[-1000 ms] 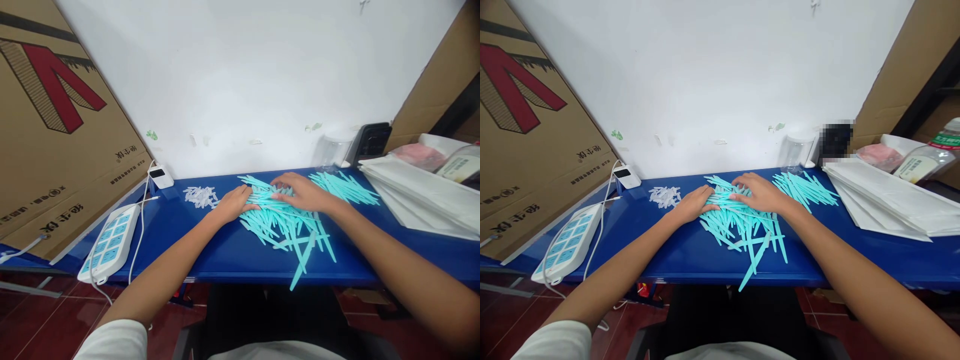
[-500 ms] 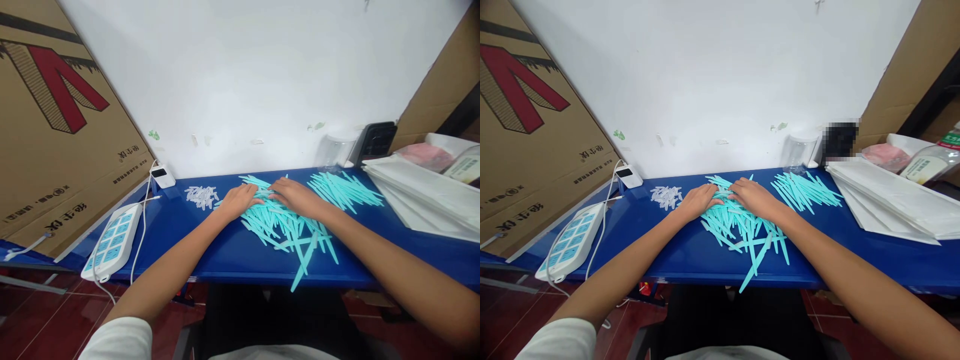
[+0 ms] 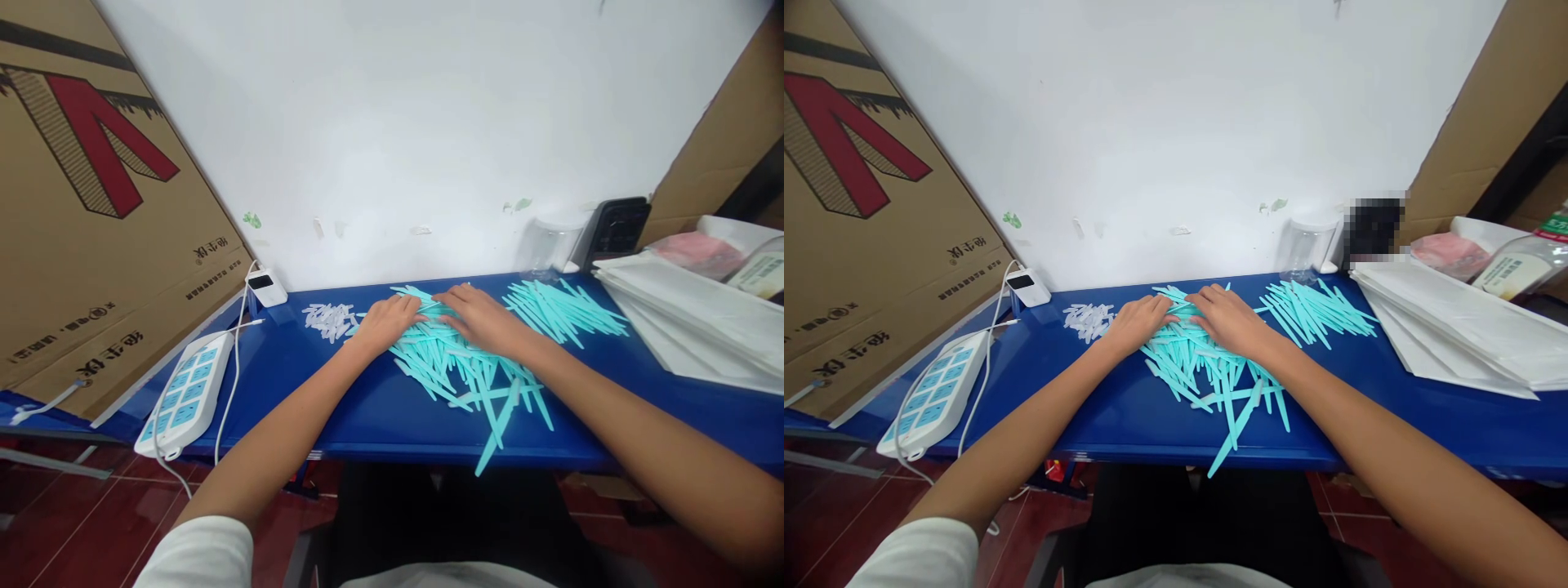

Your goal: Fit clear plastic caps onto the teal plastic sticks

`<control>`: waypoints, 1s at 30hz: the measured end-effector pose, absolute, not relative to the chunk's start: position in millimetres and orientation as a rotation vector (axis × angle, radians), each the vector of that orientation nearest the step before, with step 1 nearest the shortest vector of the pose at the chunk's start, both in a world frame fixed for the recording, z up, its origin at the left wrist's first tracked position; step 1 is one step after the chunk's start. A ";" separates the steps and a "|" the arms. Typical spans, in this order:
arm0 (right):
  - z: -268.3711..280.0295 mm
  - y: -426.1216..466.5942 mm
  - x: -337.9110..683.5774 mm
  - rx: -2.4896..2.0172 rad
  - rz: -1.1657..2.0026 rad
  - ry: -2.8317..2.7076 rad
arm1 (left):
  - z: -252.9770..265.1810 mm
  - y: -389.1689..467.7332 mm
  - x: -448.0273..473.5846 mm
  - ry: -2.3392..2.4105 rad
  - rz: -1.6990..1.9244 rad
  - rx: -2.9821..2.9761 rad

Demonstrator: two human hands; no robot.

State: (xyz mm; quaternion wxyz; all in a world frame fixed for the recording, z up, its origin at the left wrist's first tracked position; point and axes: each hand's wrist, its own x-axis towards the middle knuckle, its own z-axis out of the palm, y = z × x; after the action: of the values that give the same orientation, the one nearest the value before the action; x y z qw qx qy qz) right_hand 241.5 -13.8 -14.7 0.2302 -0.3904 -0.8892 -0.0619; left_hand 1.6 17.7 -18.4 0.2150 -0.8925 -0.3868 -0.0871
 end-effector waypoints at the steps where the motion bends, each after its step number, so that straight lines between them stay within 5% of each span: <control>1: -13.7 -14.2 241.0 -1.085 -0.219 -2.422 | -18.1 18.5 0.6 -1.060 -0.256 -2.453; 11: -16.8 -14.5 221.2 -1.118 -0.779 -2.458 | -16.5 10.9 11.1 -0.886 -0.355 -2.397; 25: 3.7 -16.1 244.1 -1.237 -0.591 -2.564 | -26.7 16.6 8.4 -1.218 -0.994 -2.847; 30: 9.5 -12.3 268.9 -1.484 -0.251 -2.550 | -35.0 22.6 4.3 -1.277 -1.030 -2.952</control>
State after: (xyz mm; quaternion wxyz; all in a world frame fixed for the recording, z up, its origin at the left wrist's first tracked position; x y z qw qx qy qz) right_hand 268.9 -12.3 9.5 0.0901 -0.4993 -0.8576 -0.0846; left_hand 4.3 22.6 -35.0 -0.1177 -0.8680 -0.3754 -0.3029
